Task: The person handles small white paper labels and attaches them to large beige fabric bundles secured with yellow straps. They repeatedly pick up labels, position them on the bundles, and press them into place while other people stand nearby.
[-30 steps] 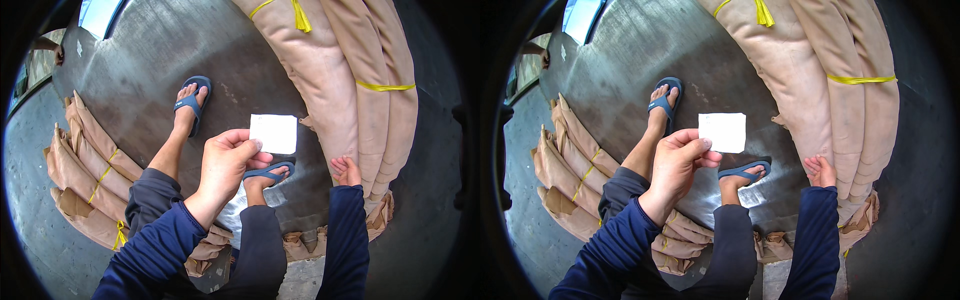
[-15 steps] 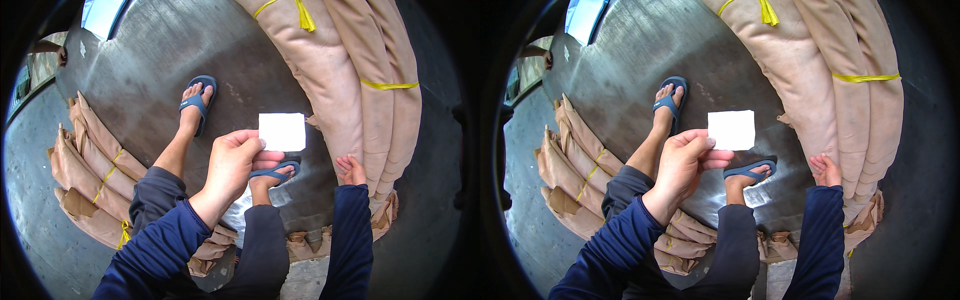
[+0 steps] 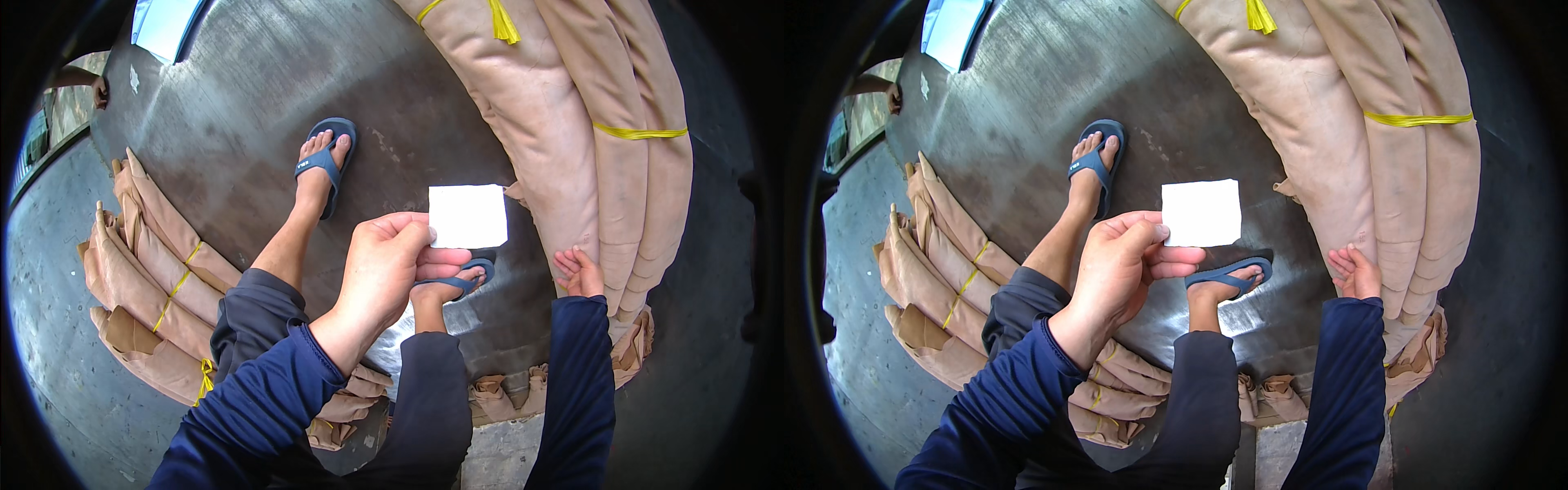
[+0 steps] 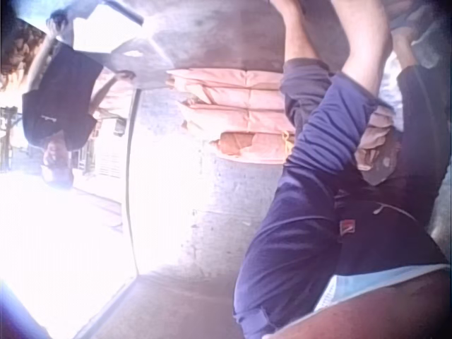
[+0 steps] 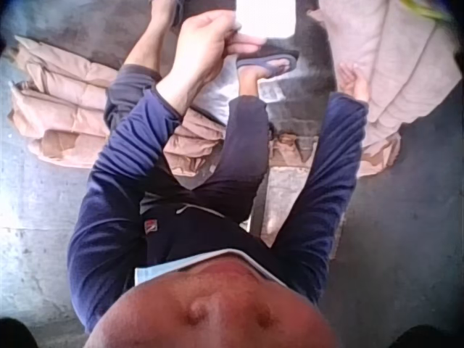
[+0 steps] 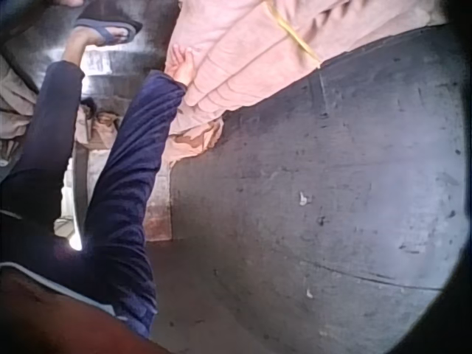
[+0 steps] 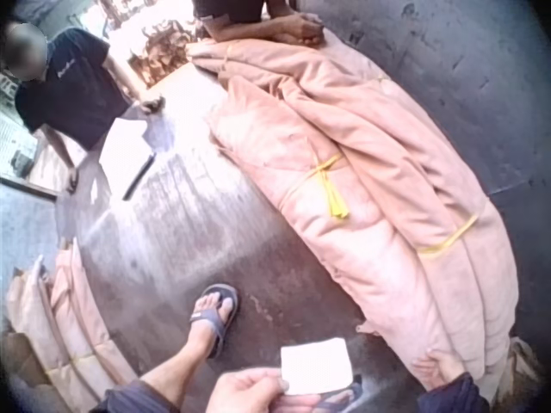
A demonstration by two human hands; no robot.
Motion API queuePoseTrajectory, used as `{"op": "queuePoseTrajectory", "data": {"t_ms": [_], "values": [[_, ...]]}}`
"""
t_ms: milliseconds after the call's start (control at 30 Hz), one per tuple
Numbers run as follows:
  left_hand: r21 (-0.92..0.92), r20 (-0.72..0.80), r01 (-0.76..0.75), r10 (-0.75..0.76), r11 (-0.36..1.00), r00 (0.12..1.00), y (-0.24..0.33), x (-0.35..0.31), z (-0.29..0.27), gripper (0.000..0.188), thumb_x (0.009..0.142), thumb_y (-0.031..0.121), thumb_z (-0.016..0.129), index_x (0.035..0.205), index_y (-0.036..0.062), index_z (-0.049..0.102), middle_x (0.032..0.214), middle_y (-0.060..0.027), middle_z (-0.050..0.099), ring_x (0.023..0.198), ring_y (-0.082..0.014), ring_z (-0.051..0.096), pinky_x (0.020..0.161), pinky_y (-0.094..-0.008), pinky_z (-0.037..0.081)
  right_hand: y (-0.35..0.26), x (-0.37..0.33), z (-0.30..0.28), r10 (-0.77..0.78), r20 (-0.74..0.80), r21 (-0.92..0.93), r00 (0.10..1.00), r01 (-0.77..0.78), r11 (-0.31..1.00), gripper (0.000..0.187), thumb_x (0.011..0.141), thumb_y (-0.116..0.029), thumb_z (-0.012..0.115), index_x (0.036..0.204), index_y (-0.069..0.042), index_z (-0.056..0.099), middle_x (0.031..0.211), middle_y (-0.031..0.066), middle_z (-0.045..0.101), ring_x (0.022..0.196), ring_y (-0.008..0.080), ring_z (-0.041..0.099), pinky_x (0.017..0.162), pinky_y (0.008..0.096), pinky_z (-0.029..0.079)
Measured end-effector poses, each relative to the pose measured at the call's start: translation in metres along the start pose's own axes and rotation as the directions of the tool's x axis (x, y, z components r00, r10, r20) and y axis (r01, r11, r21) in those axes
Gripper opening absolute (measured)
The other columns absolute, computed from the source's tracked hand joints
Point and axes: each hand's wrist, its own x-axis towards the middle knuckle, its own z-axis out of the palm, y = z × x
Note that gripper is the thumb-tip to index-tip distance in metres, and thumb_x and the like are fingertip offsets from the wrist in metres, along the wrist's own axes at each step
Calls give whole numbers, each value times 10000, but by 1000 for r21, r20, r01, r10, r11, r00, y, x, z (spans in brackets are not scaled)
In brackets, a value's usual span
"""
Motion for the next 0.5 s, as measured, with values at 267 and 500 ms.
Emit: {"op": "queuePoseTrajectory", "data": {"t_ms": [267, 500], "values": [[35, 24, -11, 10, 999, 1000, 3, 1, -1, 209, 885, -4, 466, 1031, -98, 584, 931, -198, 670, 791, -250, 702, 693, -305, 594, 0, 0, 0, 3, 9, 7, 1000, -3, 1000, 304, 906, -377, 562, 1005, -90, 579, 1090, 117, 680, 1107, 239, 589, 969, 507, 264], [47, 53, -43, 40, 998, 998, 3, 0, -3, 233, 882, -9, 470, 1055, -98, 598, 941, -187, 677, 806, -235, 701, 708, -301, 589, 0, 1, -2, 18, -1, 10, 1000, -18, 1000, 299, 910, -371, 560, 1008, -89, 582, 1095, 122, 679, 1111, 247, 587, 950, 506, 272]]}}
